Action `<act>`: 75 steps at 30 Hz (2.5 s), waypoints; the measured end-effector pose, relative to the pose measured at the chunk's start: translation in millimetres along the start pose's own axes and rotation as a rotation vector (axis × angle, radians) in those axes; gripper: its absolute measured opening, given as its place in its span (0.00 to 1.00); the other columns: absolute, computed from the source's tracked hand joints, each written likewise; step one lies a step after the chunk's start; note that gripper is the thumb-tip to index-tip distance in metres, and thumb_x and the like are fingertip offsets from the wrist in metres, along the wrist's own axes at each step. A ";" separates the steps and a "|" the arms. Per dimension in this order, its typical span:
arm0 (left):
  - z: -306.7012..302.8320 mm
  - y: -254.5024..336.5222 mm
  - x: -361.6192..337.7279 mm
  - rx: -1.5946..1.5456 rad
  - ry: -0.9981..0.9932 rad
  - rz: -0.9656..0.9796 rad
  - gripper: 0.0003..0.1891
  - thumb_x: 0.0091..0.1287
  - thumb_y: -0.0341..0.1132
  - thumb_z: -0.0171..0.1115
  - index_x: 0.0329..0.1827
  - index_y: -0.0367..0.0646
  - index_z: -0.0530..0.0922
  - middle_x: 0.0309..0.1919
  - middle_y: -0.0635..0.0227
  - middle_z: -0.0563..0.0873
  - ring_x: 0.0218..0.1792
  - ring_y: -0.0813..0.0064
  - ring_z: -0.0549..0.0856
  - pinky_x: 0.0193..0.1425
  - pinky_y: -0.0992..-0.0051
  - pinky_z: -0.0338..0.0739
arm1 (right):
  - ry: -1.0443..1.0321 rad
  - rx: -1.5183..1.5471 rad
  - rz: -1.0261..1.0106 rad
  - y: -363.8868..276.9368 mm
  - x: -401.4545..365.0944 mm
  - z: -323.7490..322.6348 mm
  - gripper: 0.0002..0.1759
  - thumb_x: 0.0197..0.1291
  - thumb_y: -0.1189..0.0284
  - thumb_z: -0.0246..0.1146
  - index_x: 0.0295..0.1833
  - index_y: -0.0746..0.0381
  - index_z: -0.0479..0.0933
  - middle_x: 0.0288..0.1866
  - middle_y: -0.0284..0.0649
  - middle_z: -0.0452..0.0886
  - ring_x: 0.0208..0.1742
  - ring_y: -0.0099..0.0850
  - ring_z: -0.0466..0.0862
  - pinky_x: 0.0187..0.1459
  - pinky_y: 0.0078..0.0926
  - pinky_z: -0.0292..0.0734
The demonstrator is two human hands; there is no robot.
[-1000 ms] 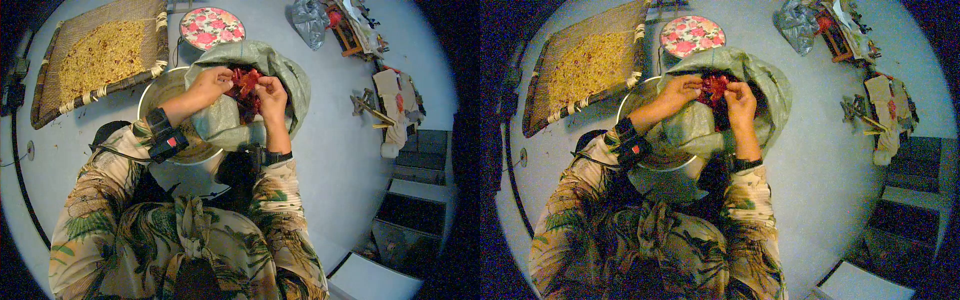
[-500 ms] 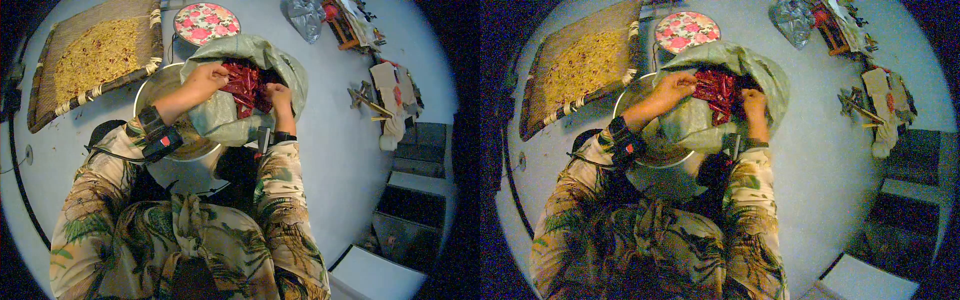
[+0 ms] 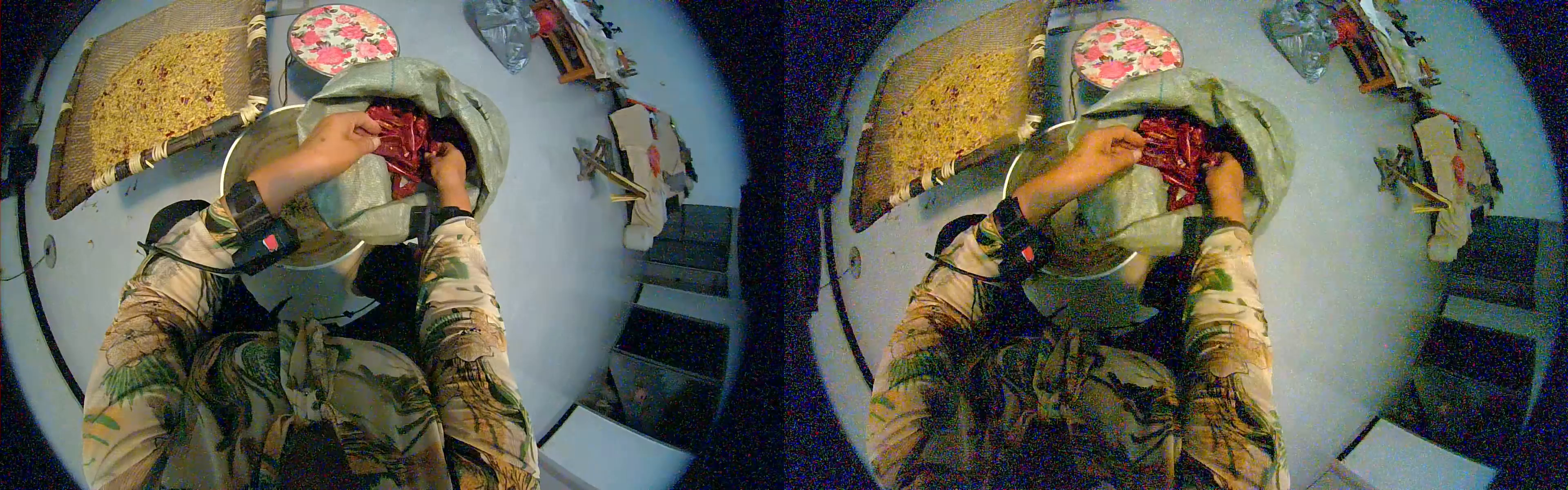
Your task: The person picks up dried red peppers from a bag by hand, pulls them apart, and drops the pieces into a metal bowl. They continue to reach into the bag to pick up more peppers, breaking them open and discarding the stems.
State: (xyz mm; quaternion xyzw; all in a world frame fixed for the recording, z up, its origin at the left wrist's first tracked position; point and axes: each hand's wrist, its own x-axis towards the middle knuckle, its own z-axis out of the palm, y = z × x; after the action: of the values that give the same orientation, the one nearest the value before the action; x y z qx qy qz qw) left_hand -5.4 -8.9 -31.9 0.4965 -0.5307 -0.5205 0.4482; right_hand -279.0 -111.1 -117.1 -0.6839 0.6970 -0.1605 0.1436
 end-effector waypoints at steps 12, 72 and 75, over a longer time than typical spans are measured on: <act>-1.1 2.5 -1.7 0.065 -0.036 0.029 0.12 0.64 0.32 0.64 0.49 0.39 0.80 0.37 0.70 0.84 0.38 0.80 0.80 0.43 0.78 0.76 | 0.053 0.175 -0.134 -54.6 -17.5 -44.5 0.14 0.52 0.66 0.70 0.42 0.61 0.82 0.35 0.43 0.85 0.35 0.36 0.84 0.41 0.31 0.76; 2.7 30.6 -33.6 0.097 0.098 0.243 0.12 0.59 0.37 0.65 0.42 0.40 0.80 0.31 0.55 0.84 0.33 0.60 0.84 0.39 0.64 0.77 | -0.171 1.089 0.246 -133.4 -105.8 -86.4 0.13 0.63 0.59 0.63 0.38 0.58 0.79 0.31 0.31 0.81 0.28 0.19 0.77 0.27 0.18 0.72; -0.9 43.1 -37.9 0.061 0.108 0.292 0.13 0.58 0.37 0.65 0.42 0.40 0.80 0.31 0.54 0.84 0.32 0.58 0.84 0.38 0.63 0.77 | -0.152 1.002 0.131 -152.0 -118.9 -90.4 0.13 0.63 0.59 0.63 0.35 0.57 0.80 0.30 0.30 0.81 0.26 0.18 0.77 0.26 0.18 0.69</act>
State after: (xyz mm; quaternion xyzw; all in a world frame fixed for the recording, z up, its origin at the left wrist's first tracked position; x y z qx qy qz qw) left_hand -3.1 27.1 12.7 0.4546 -0.5880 -0.4060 0.5318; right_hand -176.3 8.2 26.5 -0.4956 0.5633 -0.4154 0.5142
